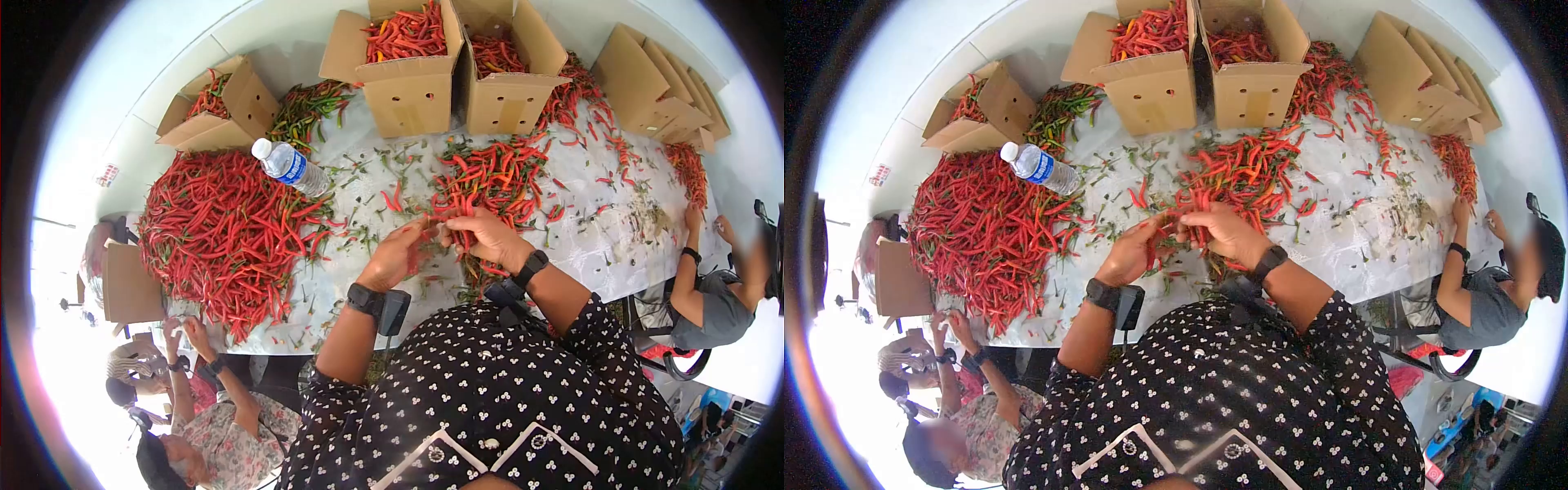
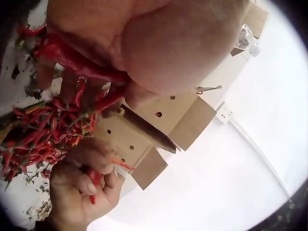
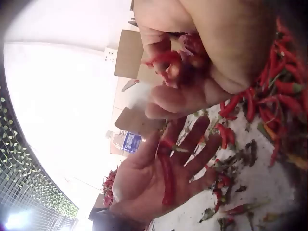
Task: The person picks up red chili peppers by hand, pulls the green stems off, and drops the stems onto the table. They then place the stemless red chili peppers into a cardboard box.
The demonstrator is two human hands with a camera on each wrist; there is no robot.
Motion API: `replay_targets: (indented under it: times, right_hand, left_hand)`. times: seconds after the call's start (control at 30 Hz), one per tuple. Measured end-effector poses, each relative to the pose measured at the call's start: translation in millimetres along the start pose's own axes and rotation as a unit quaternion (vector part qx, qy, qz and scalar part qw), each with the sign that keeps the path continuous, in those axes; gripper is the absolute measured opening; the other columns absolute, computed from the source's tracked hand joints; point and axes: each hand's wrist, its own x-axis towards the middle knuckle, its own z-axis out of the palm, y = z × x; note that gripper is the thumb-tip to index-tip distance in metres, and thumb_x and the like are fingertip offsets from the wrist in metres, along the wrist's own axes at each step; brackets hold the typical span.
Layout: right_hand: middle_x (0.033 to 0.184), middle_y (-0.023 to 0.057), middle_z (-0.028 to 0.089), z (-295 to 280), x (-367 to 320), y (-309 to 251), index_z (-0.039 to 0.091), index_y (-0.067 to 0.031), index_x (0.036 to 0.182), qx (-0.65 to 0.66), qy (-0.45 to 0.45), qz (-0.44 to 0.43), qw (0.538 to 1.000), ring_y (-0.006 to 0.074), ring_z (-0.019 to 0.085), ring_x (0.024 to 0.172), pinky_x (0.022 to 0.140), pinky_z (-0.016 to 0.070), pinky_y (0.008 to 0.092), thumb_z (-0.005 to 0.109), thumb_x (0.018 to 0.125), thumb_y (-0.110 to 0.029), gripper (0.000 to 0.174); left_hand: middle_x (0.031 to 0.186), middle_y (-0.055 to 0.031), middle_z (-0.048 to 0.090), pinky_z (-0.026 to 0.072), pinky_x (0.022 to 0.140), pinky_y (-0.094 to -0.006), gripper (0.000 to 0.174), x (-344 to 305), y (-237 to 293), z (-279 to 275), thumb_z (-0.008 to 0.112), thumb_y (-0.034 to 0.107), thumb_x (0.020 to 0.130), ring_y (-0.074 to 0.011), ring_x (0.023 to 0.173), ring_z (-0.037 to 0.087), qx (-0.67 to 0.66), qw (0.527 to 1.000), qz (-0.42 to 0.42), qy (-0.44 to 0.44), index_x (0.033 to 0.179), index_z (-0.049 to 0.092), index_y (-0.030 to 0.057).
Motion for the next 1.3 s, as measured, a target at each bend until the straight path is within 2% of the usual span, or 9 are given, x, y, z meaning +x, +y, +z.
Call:
replay_targets:
  times: [0.17, 0.27, 0.5, 0.6, 0.67, 1.0, 1.1, 1.23, 1.3]
  right_hand:
    - [0.069, -0.0007, 0.055, 24, -2, -13, 0.058, -0.002, 0.088, -0.266, 0.044, -0.012, 0.963, 0.0076, 0.048, 0.056, 0.05, 0.0379, 0.0234, 0.062, 0.076, -0.009, 0.014]
    - [0.066, -0.0025, 0.053, 40, -3, -18, 0.058, -0.0039, 0.087, -0.301, 0.041, -0.036, 0.952, 0.0056, 0.045, 0.053, 0.046, 0.0356, 0.0226, 0.063, 0.074, -0.011, 0.015]
    - [0.064, -0.0009, 0.054, 33, 10, -3, 0.058, -0.0039, 0.091, -0.344, 0.025, -0.055, 0.937, 0.0064, 0.046, 0.048, 0.041, 0.0354, 0.0234, 0.063, 0.075, -0.009, 0.018]
    - [0.064, -0.0019, 0.052, 19, 10, -2, 0.057, -0.0058, 0.083, -0.165, 0.019, 0.024, 0.986, 0.0059, 0.045, 0.051, 0.042, 0.0333, 0.0218, 0.06, 0.078, -0.011, 0.008]
    - [0.064, -0.0005, 0.052, 13, 9, -1, 0.057, -0.0048, 0.084, -0.07, 0.057, 0.012, 0.996, 0.0075, 0.046, 0.05, 0.041, 0.0322, 0.0221, 0.058, 0.081, -0.01, 0.007]
    - [0.064, 0.0008, 0.055, 6, 7, 1, 0.058, -0.0048, 0.083, -0.078, 0.023, -0.004, 0.997, 0.008, 0.048, 0.049, 0.042, 0.0335, 0.0217, 0.06, 0.08, -0.012, 0.008]
    - [0.063, 0.001, 0.053, -10, 11, 4, 0.058, -0.0031, 0.084, 0.085, 0.018, 0.03, 0.996, 0.0097, 0.045, 0.049, 0.04, 0.0307, 0.0216, 0.055, 0.084, -0.013, 0.01]
    - [0.065, 0.004, 0.056, -27, 8, 0, 0.056, -0.0047, 0.077, 0.162, -0.01, 0.039, 0.986, 0.0122, 0.047, 0.052, 0.043, 0.0308, 0.0213, 0.054, 0.083, -0.013, 0.01]
    - [0.072, 0.0066, 0.06, -31, 5, 1, 0.056, -0.0042, 0.081, 0.125, -0.023, 0.022, 0.992, 0.0171, 0.055, 0.06, 0.047, 0.0406, 0.0259, 0.054, 0.082, -0.013, 0.009]
  left_hand:
    - [0.116, -0.006, 0.052, 0.0453, 0.077, -0.0266, 0.037, 2, 8, 2, 0.034, 0.021, 0.096, -0.0127, 0.099, 0.052, 0.253, 0.964, -0.018, 0.076, 0.128, 0.039, 0.0031]
    - [0.112, -0.0072, 0.053, 0.0473, 0.076, -0.0283, 0.038, 3, 7, 12, 0.032, 0.023, 0.097, -0.014, 0.094, 0.055, 0.188, 0.979, 0.076, 0.034, 0.127, 0.04, 0.0023]
    - [0.11, -0.007, 0.053, 0.0481, 0.076, -0.0289, 0.039, 14, 6, 21, 0.029, 0.03, 0.097, -0.0152, 0.09, 0.056, 0.003, 0.999, 0.05, -0.008, 0.121, 0.044, 0.0033]
    - [0.106, -0.0057, 0.055, 0.0483, 0.075, -0.0281, 0.035, 5, 19, 22, 0.034, 0.028, 0.096, -0.0127, 0.089, 0.056, -0.025, 0.991, 0.058, -0.118, 0.116, 0.047, 0.0037]
    - [0.095, -0.003, 0.058, 0.0478, 0.071, -0.025, 0.027, 1, 13, 12, 0.043, 0.022, 0.093, -0.0096, 0.081, 0.056, 0.157, 0.984, 0.024, 0.084, 0.11, 0.052, 0.0035]
    - [0.074, 0.0015, 0.059, 0.043, 0.062, -0.0202, 0.014, -6, 0, 5, 0.055, 0.013, 0.086, -0.0052, 0.067, 0.053, 0.307, 0.947, 0.071, 0.06, 0.089, 0.061, 0.0008]
    - [0.073, 0.0006, 0.059, 0.0422, 0.061, -0.0196, 0.013, -15, 4, 13, 0.055, 0.011, 0.084, -0.0041, 0.066, 0.051, 0.286, 0.948, 0.137, 0.007, 0.084, 0.061, 0.0]
    - [0.071, -0.0091, 0.06, 0.0449, 0.056, -0.0296, 0.016, -7, 18, -15, 0.062, 0.017, 0.076, -0.014, 0.062, 0.056, 0.511, 0.845, 0.052, 0.151, 0.082, 0.063, 0.0017]
    - [0.074, -0.0126, 0.059, 0.0469, 0.059, -0.0377, 0.016, 1, 18, -26, 0.063, 0.019, 0.073, -0.0268, 0.067, 0.059, 0.707, 0.591, 0.285, 0.265, 0.08, 0.063, 0.0041]
